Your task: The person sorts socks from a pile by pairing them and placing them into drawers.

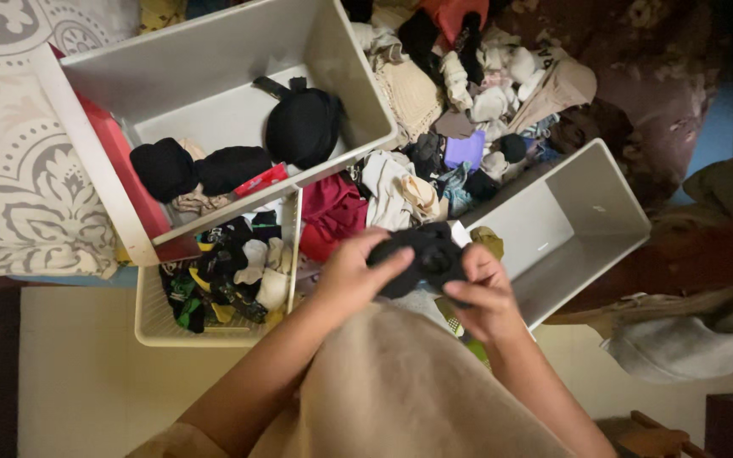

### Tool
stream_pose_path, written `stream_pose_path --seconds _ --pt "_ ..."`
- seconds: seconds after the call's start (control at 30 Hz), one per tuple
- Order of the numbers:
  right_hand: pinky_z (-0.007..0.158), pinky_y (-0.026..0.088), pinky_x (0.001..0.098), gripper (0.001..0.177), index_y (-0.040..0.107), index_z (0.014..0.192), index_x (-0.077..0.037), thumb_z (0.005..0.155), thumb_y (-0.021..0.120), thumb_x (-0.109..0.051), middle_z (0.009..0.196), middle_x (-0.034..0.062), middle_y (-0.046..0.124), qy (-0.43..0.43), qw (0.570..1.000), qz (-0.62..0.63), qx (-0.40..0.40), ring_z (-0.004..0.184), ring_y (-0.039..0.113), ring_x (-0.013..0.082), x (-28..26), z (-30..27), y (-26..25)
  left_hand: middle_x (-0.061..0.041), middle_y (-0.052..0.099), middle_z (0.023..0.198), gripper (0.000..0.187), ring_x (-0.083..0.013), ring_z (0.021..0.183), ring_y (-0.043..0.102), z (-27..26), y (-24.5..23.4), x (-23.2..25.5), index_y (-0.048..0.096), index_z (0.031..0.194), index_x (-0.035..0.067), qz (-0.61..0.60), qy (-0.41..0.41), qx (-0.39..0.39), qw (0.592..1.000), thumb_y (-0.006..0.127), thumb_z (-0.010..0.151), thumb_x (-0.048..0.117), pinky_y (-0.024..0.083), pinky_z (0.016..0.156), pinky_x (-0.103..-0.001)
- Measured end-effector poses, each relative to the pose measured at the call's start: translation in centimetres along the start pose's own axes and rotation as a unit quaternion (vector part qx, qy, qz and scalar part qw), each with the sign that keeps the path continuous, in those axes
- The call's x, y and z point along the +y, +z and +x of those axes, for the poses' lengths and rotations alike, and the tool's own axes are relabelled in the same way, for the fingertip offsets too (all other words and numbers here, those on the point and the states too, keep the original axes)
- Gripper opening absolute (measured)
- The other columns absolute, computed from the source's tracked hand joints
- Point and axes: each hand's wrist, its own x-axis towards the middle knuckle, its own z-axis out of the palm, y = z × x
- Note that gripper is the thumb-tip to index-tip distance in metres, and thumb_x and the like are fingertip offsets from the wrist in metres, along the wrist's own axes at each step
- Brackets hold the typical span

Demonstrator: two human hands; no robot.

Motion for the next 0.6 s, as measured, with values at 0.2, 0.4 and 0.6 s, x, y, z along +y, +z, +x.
stream_pose_path --seconds 0.2,0.4,0.6 --pt "0.093 0.052 0.0429 0.029 0.045 0.083 -0.011 0.076 0.067 0.008 0.100 0.0178 0.060 -0.037 0.996 0.084 -0.024 0.103 0.062 0.0331 -3.4 -0.1 1.0 -0.012 0.071 0.122 0.043 -0.0236 0.112 0.067 0.2 0.5 1.5 0.064 0.130 -0.001 -0.455 -0.101 -0.064 0.882 0.063 0.097 0.025 0.052 0.099 -0.040" --pt "0.087 0.053 0.0400 0.029 0.046 0.089 -0.011 0.085 0.067 0.009 0.102 0.0194 0.060 -0.018 0.985 0.152 -0.080 0.103 0.063 0.0335 -4.7 1.2 -0.8 -0.017 0.069 0.126 0.045 -0.0289 0.118 0.064 1.2 1.1 1.5 0.061 0.131 -0.006 -0.559 -0.086 -0.109 0.817 0.058 0.096 0.023 0.048 0.107 -0.043" --pt "0.090 0.054 0.0419 0.025 0.050 0.095 -0.008 0.081 0.071 -0.001 0.103 0.0218 0.061 0.011 0.990 0.114 -0.075 0.105 0.064 0.0357 -6.5 2.3 -0.8 -0.014 0.072 0.111 0.028 -0.0252 0.105 0.068 2.9 1.2 -0.9 0.069 0.110 0.000 -0.506 -0.052 -0.010 0.861 0.064 0.093 0.021 0.052 0.097 -0.040"
